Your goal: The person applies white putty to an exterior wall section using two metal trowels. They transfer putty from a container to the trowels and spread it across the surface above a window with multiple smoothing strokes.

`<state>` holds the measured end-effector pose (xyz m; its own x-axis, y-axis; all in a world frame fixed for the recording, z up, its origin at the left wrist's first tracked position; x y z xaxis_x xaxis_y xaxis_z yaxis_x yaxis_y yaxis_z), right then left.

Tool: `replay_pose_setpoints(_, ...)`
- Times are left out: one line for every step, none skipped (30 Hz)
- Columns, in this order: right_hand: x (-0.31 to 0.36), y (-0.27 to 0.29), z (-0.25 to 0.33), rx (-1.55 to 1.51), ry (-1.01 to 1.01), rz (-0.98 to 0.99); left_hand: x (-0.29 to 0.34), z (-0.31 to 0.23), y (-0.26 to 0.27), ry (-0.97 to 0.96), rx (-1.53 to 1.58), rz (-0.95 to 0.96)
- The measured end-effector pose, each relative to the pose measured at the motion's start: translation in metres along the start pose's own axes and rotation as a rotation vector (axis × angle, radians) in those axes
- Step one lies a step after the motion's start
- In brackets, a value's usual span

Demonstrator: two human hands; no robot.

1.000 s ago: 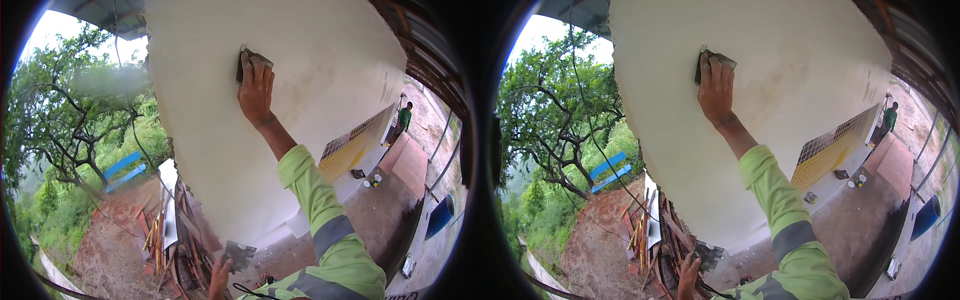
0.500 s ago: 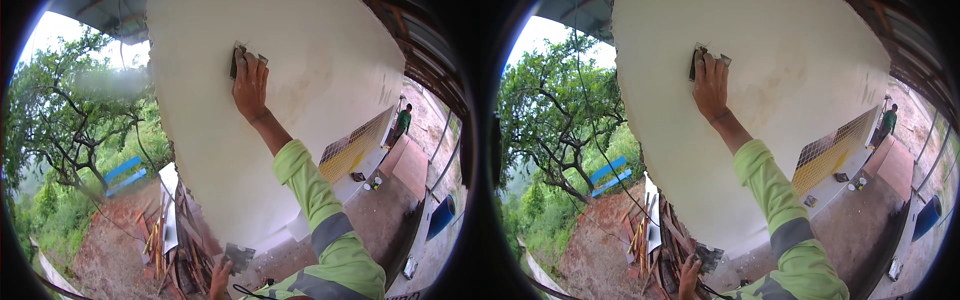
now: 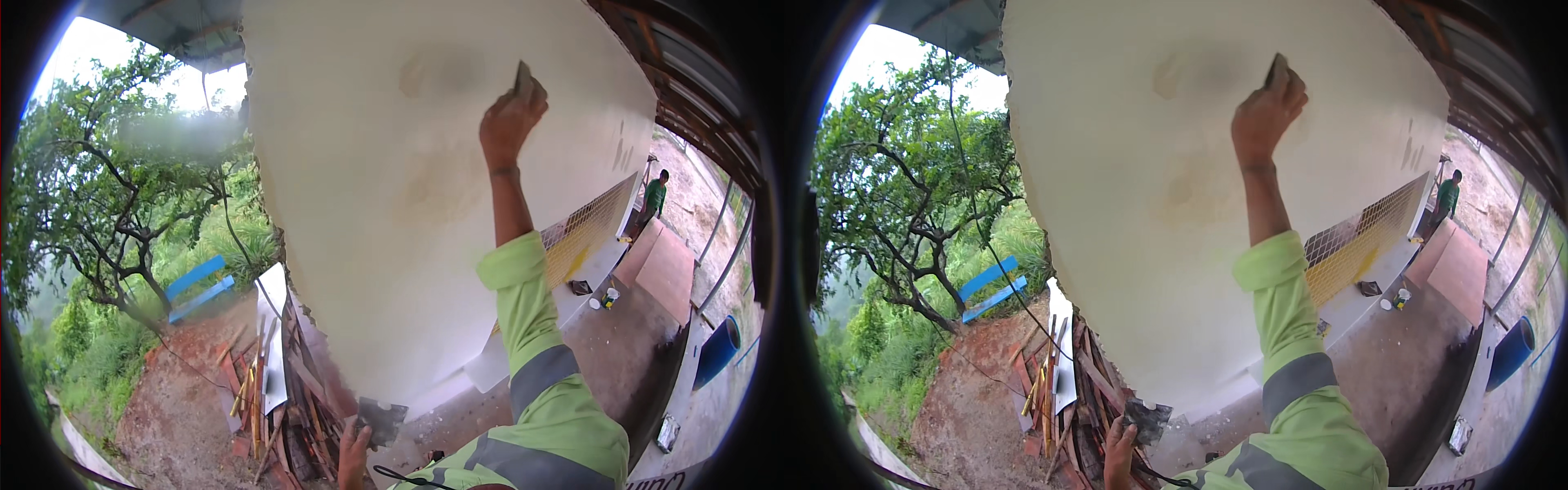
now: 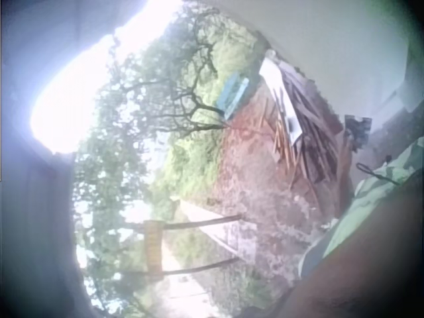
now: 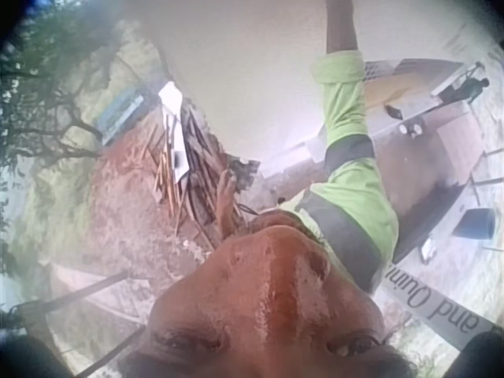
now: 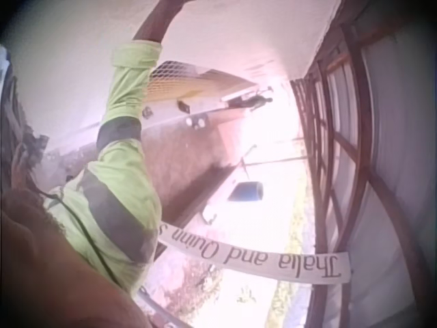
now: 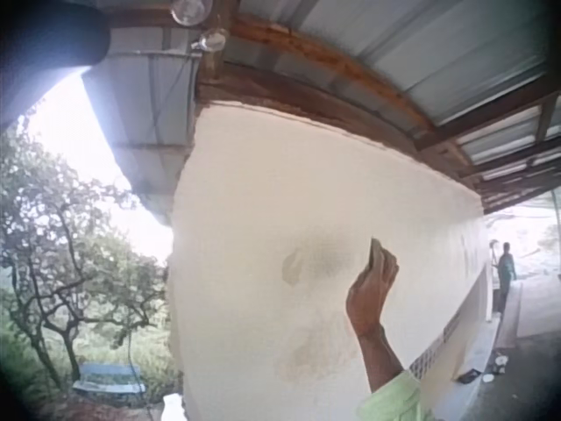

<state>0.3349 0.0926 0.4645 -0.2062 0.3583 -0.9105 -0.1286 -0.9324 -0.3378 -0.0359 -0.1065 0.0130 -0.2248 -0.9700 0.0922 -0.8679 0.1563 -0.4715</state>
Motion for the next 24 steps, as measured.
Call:
replay_pose_setpoints(0.0,0.022,-0.016,-0.052,-0.038,0.003,0.005,0.0,0.005,-0.006,0.02,-0.042)
replay_pose_setpoints(0.005,0.045,-0.033,-0.166,-0.174,0.053,0.008,-0.001,0.008,-0.014,0.044,-0.08)
replay_pose_setpoints(0.01,0.063,-0.053,-0.28,-0.308,0.106,0.009,-0.002,0.008,-0.017,0.048,-0.086)
replay_pose_setpoints(0.015,0.072,-0.075,-0.408,-0.43,0.172,0.011,-0.004,0.008,0.016,0.036,-0.091)
replay_pose_setpoints(0.023,0.077,-0.099,-0.536,-0.556,0.24,0.012,-0.006,0.01,0.049,0.022,-0.099)
replay_pose_setpoints(0.021,0.095,-0.134,-0.151,-0.429,0.601,0.008,-0.001,0.012,0.082,0.027,-0.047)
replay_pose_setpoints(0.025,0.11,-0.156,0.23,-0.295,0.947,0.007,0.004,0.015,0.094,0.025,-0.04)
replay_pose_setpoints(0.041,0.128,-0.147,-0.056,-0.308,1.207,0.004,0.005,0.024,0.07,-0.005,-0.071)
replay_pose_setpoints(0.051,0.152,-0.139,-0.344,-0.301,1.438,-0.006,0.006,0.027,0.042,-0.028,-0.083)
replay_pose_setpoints(0.06,0.176,-0.146,-0.533,-0.429,1.471,-0.009,0.003,0.023,0.048,-0.028,-0.077)
replay_pose_setpoints(0.062,0.196,-0.152,-0.718,-0.559,1.492,-0.013,-0.005,0.015,0.034,-0.015,-0.028)
replay_pose_setpoints(0.066,0.195,-0.127,-0.728,-0.744,1.368,-0.015,-0.012,0.01,0.015,-0.006,0.003)
replay_pose_setpoints(0.066,0.189,-0.116,-0.73,-0.751,1.374,-0.017,-0.015,0.01,0.02,-0.008,-0.004)
replay_pose_setpoints(0.061,0.177,-0.111,-0.537,-0.594,1.328,-0.021,-0.016,0.01,-0.014,-0.02,-0.001)
replay_pose_setpoints(0.061,0.17,-0.101,-0.351,-0.442,1.272,-0.021,-0.018,0.015,-0.048,-0.035,0.001)
replay_pose_setpoints(0.061,0.165,-0.088,-0.64,-0.544,1.157,-0.022,-0.016,0.016,-0.012,-0.017,-0.003)
replay_pose_setpoints(0.053,0.156,-0.076,-0.519,-0.376,1.143,-0.025,-0.015,0.015,-0.012,-0.017,-0.003)
replay_pose_setpoints(0.045,0.144,-0.065,-0.399,-0.213,1.126,-0.024,-0.014,0.015,-0.005,-0.023,-0.008)
replay_pose_setpoints(0.036,0.131,-0.054,-0.421,-0.136,1.025,-0.023,-0.013,0.013,0.008,-0.026,-0.002)
replay_pose_setpoints(0.032,0.113,-0.039,-0.454,-0.063,0.925,-0.02,-0.012,0.014,0.01,-0.029,-0.006)
replay_pose_setpoints(0.027,0.094,-0.024,-0.432,0.05,0.782,-0.015,-0.011,0.012,0.027,-0.023,-0.03)
replay_pose_setpoints(0.022,0.075,-0.009,-0.413,0.16,0.637,-0.012,-0.011,0.01,0.039,-0.016,-0.059)
replay_pose_setpoints(0.015,0.058,0.005,-0.378,0.174,0.592,-0.008,-0.013,0.005,0.036,-0.015,-0.061)
replay_pose_setpoints(0.006,0.044,0.014,-0.336,0.189,0.549,-0.003,-0.015,-0.002,0.037,-0.018,-0.068)
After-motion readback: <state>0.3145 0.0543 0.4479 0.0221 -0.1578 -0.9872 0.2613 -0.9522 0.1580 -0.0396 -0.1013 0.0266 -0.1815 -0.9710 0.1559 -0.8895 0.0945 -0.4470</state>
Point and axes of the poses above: each hand's wrist, its own x-axis away from the middle knuckle, its own y-axis out of the back of the hand, z = x × y, the point moved 1 cm from there along -x, towards the middle knuckle, and after that the axes turned 8 degrees about x, right-handed, at the moved point
